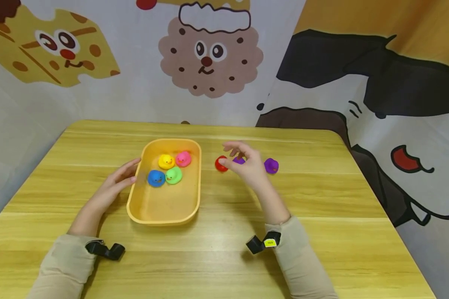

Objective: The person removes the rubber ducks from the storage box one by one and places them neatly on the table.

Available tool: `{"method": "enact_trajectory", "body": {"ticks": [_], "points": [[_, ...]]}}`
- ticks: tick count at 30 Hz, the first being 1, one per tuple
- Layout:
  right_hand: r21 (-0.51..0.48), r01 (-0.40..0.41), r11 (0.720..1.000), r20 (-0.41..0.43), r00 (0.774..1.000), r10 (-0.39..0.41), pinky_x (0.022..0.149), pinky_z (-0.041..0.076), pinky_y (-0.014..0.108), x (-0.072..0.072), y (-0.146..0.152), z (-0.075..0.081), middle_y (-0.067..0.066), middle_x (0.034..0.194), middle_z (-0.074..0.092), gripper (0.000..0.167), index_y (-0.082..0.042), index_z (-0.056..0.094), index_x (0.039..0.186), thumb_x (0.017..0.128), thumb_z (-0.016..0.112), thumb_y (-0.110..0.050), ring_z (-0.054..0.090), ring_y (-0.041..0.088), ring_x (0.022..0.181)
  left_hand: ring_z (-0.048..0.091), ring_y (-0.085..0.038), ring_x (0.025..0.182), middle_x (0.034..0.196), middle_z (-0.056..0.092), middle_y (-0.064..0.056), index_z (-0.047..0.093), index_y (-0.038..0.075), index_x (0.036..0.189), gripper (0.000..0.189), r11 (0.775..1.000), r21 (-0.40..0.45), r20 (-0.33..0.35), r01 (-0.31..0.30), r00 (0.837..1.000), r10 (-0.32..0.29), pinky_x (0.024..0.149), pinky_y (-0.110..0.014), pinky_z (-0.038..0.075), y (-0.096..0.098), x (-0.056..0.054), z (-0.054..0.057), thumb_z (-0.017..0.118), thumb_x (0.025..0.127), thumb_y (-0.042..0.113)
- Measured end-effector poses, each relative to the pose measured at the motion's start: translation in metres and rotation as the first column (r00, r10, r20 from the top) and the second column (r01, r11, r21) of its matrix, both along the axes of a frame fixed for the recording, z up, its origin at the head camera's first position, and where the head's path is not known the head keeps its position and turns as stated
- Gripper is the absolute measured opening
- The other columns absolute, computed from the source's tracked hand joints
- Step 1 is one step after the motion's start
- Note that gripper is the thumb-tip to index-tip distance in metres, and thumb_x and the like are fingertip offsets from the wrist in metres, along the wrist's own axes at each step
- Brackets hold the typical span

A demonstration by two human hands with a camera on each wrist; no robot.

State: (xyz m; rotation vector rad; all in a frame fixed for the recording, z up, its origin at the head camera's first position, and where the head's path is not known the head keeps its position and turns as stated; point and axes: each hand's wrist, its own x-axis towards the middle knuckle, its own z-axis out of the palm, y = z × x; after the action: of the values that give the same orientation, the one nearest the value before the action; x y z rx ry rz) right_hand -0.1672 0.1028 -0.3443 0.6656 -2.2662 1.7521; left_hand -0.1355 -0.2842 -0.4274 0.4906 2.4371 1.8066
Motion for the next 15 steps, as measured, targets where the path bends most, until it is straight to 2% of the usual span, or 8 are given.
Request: {"method": "enact_trajectory", "body": {"ticks": [7,9,12,15], "points": [[0.08,-0.032,0.996,-0.019,0.999,0.033,0.066,0.044,0.031,0.006,-0.018,-0.005,0.003,0.096,0.064,0.034,-0.004,0.069,0.109,0.078,0.08,-0.008,0.054,0.022,0.077,0.042,-0.001,0.12,0.145,0.035,-0.028,0.03,0.015,0.152,0.053,1.0,-0.013,0.004,0.0,1.0,0.0,0.092,-0.014,0.032,0.001,0.0,0.0,0.047,0.102,0.013],[0.094,-0.053,0.994,-0.012,0.998,0.055,0.068,0.046,0.037,0.006,-0.024,-0.005,0.003,0.096,0.064,0.034,-0.004,0.069,0.11,0.078,0.08,-0.008,0.055,0.027,0.08,0.042,-0.001,0.12,0.145,0.034,-0.029,0.03,0.014,0.152,0.053,1.0,-0.011,0.003,0.0,1.0,0.0,0.092,-0.014,0.032,0.001,0.0,0.0,0.047,0.102,0.013],[0.134,-0.073,0.988,0.007,0.997,0.072,0.072,0.047,0.048,0.007,-0.032,-0.005,0.005,0.099,0.064,0.034,-0.007,0.069,0.11,0.079,0.081,-0.013,0.054,0.024,0.085,0.042,-0.001,0.12,0.145,0.034,-0.029,0.03,0.014,0.152,0.053,1.0,-0.01,-0.002,-0.001,1.0,0.001,0.092,-0.014,0.032,0.0,0.0,-0.001,0.047,0.102,0.013],[0.185,-0.085,0.979,0.01,0.996,0.085,0.074,0.046,0.049,0.007,-0.04,-0.004,0.003,0.101,0.065,0.035,-0.01,0.069,0.111,0.079,0.08,-0.017,0.052,0.018,0.089,0.042,-0.002,0.12,0.145,0.034,-0.028,0.03,0.015,0.152,0.053,1.0,-0.016,-0.001,-0.005,1.0,0.005,0.092,-0.015,0.032,-0.001,0.0,-0.001,0.047,0.102,0.013]]}}
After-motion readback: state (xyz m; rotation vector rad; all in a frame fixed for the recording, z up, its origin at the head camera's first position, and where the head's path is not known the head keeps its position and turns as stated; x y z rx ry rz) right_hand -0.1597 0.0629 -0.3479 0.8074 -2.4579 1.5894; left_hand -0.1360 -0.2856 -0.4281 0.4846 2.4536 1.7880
